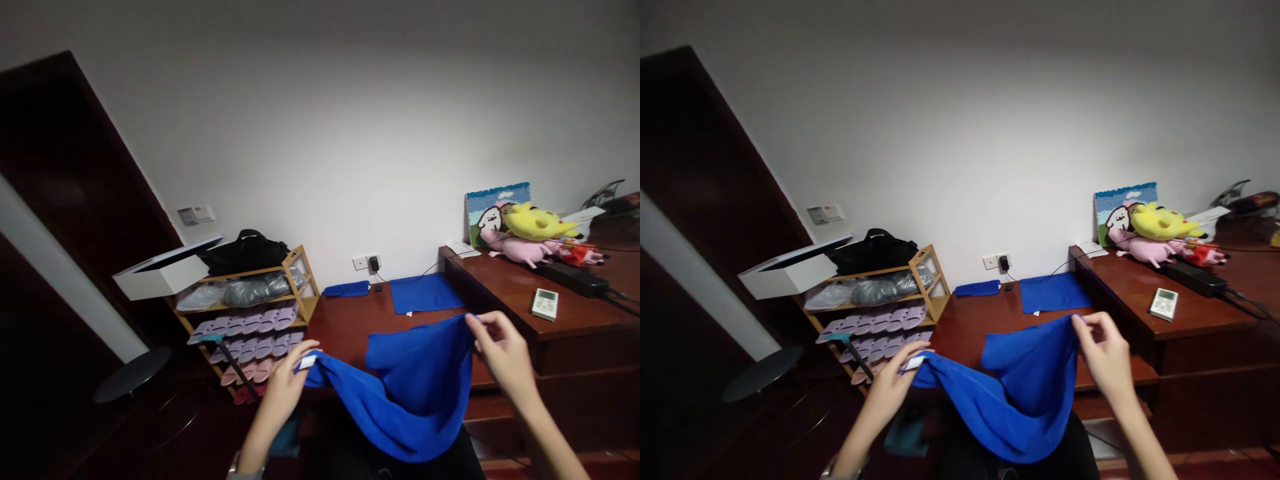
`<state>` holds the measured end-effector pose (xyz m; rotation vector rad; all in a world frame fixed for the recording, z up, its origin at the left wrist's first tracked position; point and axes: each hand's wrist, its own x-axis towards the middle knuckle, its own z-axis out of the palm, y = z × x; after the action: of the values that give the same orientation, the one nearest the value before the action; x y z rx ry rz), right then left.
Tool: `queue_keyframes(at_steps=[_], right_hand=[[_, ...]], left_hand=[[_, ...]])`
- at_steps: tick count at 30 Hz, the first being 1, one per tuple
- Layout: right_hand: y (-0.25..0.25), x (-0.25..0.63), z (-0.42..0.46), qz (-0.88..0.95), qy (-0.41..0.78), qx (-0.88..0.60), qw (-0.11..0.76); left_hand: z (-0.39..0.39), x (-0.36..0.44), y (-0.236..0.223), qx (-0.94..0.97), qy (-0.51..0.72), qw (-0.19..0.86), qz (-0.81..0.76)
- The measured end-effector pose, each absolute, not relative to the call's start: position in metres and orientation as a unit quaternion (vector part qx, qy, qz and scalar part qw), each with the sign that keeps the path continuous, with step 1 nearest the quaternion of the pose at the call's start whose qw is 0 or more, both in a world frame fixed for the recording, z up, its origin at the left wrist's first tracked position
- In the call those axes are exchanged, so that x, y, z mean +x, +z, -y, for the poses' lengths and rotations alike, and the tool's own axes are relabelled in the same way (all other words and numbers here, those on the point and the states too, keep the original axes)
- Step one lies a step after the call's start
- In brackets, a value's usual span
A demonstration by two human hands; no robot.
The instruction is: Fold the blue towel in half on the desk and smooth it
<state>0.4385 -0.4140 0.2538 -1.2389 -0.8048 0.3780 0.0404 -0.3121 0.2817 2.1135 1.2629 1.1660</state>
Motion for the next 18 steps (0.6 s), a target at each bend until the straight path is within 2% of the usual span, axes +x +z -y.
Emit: queue_keyframes(at_steps=[6,11,14,18], right_hand=[[0.265,0.487,0.440,0.185,0.129,-0.556,0.800],[0.282,0.495,0.461,0.124,0.100,-0.587,0.794],[0.291,0.497,0.473,0.120,0.105,-0.624,0.765],[0.275,0.514,0.476,0.127,0.157,-0.656,0.728]], left_hand=[[0.292,-0.042,0.282,0.728,0.425,0.121,-0.524],[0.292,-0.083,0.277,0.696,0.458,0.103,-0.543],[0.294,-0.098,0.277,0.695,0.446,0.137,-0.547],[0.287,-0.106,0.267,0.709,0.356,0.265,-0.548]])
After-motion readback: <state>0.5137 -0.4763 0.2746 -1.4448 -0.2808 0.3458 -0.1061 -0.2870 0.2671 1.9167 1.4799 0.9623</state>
